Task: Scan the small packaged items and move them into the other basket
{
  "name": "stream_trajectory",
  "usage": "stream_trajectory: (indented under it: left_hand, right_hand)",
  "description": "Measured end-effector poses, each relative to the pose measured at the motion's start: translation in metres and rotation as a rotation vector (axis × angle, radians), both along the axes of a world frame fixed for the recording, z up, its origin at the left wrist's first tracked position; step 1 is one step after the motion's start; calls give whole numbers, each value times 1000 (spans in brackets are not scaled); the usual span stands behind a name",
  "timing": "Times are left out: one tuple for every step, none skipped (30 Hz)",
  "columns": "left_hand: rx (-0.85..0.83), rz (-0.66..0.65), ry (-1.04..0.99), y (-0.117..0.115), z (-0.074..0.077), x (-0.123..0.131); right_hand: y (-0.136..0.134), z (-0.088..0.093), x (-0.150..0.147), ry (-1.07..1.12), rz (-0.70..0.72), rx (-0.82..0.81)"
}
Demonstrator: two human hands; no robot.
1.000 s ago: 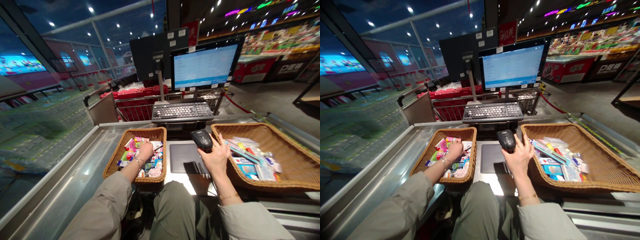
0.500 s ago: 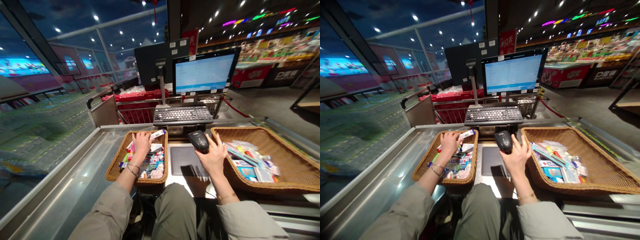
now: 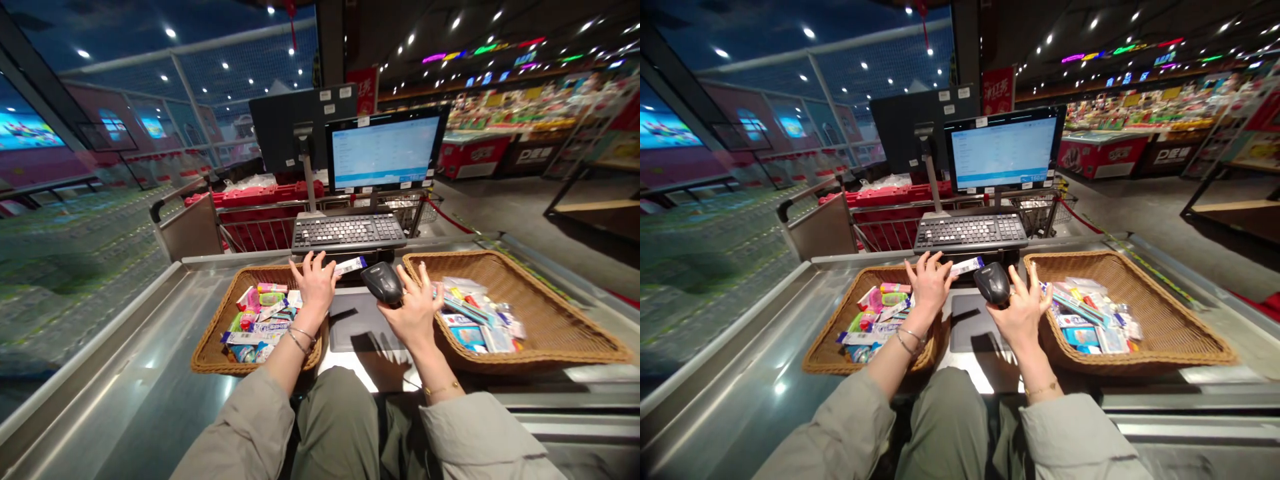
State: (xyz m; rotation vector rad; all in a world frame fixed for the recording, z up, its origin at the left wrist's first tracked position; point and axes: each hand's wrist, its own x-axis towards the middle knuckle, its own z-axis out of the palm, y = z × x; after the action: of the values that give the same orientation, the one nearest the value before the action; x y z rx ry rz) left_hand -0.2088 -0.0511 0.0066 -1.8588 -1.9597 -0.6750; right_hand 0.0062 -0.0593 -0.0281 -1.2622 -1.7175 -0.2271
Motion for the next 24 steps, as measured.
stream_trajectory:
  left_hand:
    - [1, -3, 1, 1, 0, 5]
    - [2, -5, 3, 3, 1, 9]
    - [5, -9, 6, 4, 1, 12]
    - [10, -14, 10, 5, 2, 15]
    - [16, -18, 15, 6, 2, 17]
    - [22, -23, 20, 6, 2, 19]
    - [27, -28, 23, 7, 2, 20]
    - [29, -32, 24, 7, 2, 20]
    - [29, -34, 21, 8, 2, 21]
    - [28, -35, 15, 8, 1, 21]
    - [28, -37, 11, 9, 0, 20]
    - [28, -38, 8, 9, 0, 20]
    - [31, -37, 8, 9, -1, 20]
    - [34, -36, 11, 10, -2, 20]
    - [38, -35, 18, 10, -2, 20]
    - [40, -34, 24, 10, -3, 20]
    - [42, -32, 28, 10, -3, 20]
    - [45, -32, 30, 10, -3, 20]
    - [45, -33, 30, 10, -3, 21]
    - [46, -34, 29, 10, -3, 21]
    - [46, -34, 26, 9, -3, 21]
    - [45, -34, 23, 9, -3, 22]
    - [43, -35, 19, 9, -3, 22]
    - [39, -36, 15, 9, -3, 22]
  right_hand:
    - [0, -1, 0, -3, 3, -5]
    - [0, -2, 1, -5, 7, -10]
    - [0, -4, 1, -7, 11, -15]
    - [-1, -5, 2, -6, 14, -21]
    - [-1, -6, 2, -4, 16, -26]
    - [-1, -6, 3, -1, 17, -30]
    - [-2, -7, 3, 3, 17, -33]
    - [-2, -7, 3, 6, 17, -35]
    - [-2, -8, 3, 8, 18, -38]
    - [-3, -8, 3, 9, 19, -40]
    - [-3, -8, 3, 9, 20, -42]
    - [-3, -8, 3, 8, 22, -45]
    - [-4, -8, 3, 6, 26, -48]
    - [-4, -8, 3, 6, 28, -50]
    - [-4, -8, 3, 5, 31, -52]
    - [-4, -8, 3, 7, 33, -51]
    - [-4, -8, 3, 8, 34, -51]
    - [-4, -7, 3, 11, 33, -50]
    - [-4, -7, 3, 13, 33, -50]
    - [-4, -7, 3, 14, 32, -50]
    - [-5, -6, 2, 16, 32, -49]
    - [-5, -6, 2, 18, 33, -49]
    - [-5, -6, 2, 18, 36, -49]
    - [-6, -5, 1, 20, 41, -48]
